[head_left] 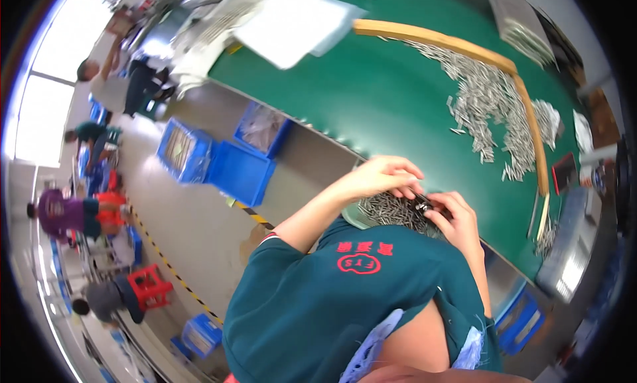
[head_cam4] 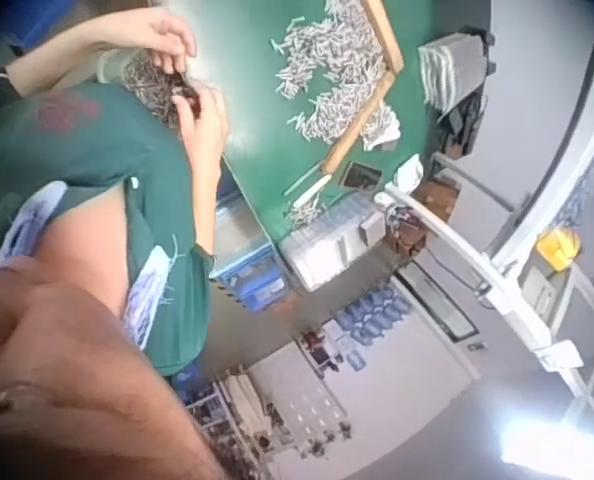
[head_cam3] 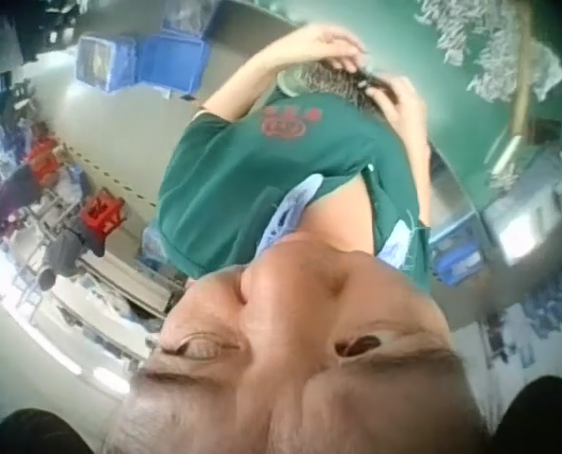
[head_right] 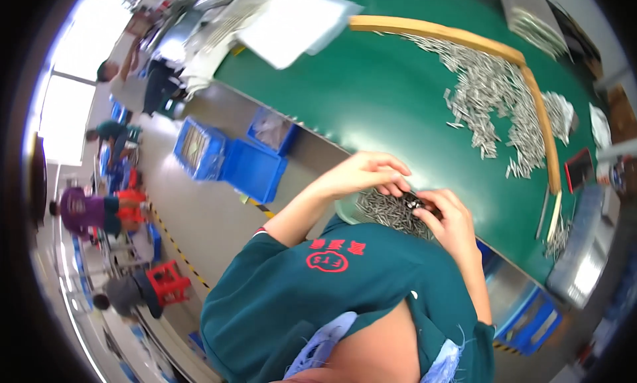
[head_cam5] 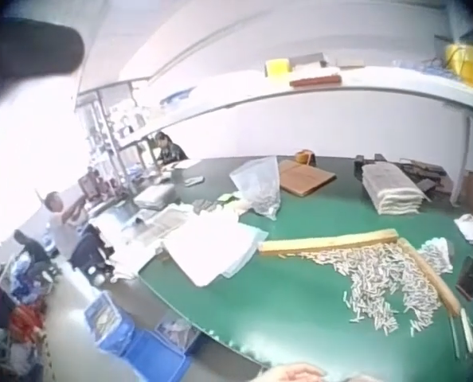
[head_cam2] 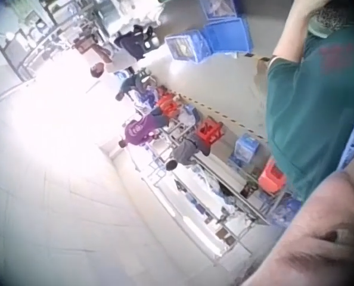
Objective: Sorting and inspecting small metallic pins at a manufacturing workbench and placing them into a tray.
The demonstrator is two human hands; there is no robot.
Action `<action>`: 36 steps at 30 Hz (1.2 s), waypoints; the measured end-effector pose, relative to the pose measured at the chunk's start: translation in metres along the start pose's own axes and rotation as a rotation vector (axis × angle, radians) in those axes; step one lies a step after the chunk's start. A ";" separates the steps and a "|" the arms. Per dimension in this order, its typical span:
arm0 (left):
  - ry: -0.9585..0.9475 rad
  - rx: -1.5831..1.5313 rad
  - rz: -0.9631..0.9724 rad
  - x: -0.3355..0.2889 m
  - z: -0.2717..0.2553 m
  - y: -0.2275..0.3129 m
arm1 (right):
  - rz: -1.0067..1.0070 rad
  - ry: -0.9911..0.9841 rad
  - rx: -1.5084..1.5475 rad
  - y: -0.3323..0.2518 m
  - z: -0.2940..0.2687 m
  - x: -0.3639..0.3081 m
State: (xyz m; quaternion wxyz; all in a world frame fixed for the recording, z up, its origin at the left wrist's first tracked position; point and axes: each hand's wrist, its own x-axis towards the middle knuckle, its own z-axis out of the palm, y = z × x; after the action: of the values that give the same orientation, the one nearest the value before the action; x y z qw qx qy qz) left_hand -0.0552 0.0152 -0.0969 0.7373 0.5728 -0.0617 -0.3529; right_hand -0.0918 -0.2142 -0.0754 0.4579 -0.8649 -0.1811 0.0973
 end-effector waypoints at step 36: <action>0.410 -0.283 -0.380 -0.029 -0.049 -0.151 | 0.418 -0.559 0.796 0.087 -0.006 -0.071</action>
State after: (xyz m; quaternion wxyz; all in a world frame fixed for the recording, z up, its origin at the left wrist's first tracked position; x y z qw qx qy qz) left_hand -0.1198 0.0571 -0.2382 0.7277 0.5250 0.2460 -0.3666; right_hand -0.1348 -0.2922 -0.1438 0.6561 -0.5827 -0.0688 0.4746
